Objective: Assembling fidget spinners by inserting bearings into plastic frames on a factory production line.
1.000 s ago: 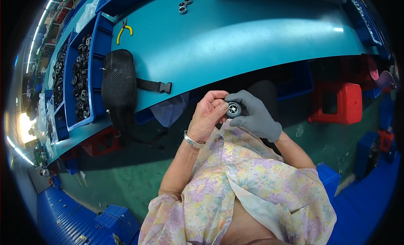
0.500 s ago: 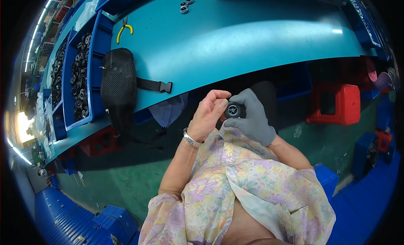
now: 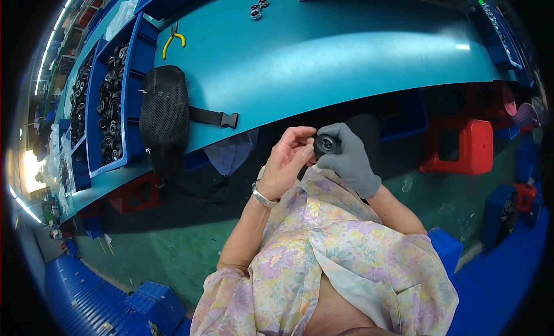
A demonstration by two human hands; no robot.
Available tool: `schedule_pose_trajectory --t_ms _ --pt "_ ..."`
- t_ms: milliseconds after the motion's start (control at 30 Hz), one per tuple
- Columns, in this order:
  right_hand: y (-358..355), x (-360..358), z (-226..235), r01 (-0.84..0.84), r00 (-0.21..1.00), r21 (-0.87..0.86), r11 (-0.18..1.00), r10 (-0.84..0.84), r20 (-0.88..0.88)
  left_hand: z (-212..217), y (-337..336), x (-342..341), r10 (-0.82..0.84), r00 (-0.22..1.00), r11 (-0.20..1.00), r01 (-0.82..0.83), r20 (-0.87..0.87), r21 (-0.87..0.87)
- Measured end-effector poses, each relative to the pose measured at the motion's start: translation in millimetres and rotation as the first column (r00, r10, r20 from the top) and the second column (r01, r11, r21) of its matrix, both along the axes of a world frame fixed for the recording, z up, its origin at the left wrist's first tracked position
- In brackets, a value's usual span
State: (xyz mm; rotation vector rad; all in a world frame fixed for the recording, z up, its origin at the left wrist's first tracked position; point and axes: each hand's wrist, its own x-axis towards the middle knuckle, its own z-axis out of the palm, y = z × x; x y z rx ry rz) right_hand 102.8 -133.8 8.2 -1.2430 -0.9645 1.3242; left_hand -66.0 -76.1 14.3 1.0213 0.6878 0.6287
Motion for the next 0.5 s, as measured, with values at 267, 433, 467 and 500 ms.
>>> schedule_pose_trajectory --t_ms 267,433,467,500 --pt "-4.4 -7.9 11.4 -0.236 0.489 -0.191 0.953 -0.054 -0.871 18.4 -5.6 2.5 0.19 0.909 0.732 0.122 -0.372 0.671" --pt "-11.6 -16.2 9.0 -0.229 0.563 -0.316 0.921 -0.14 -0.814 12.4 -9.4 1.6 0.098 0.93 0.77 0.155 -0.355 0.619" --pt "-13.6 -15.4 3.3 -0.258 0.547 -0.243 0.935 -0.066 -0.835 11.5 -11.2 1.7 0.032 0.96 0.904 0.09 -0.278 0.418" --pt "-16.2 -14.5 -1.0 -0.286 0.527 -0.169 0.943 0.008 -0.85 11.3 -13.0 1.6 -0.01 0.983 0.982 0.045 -0.184 0.184"
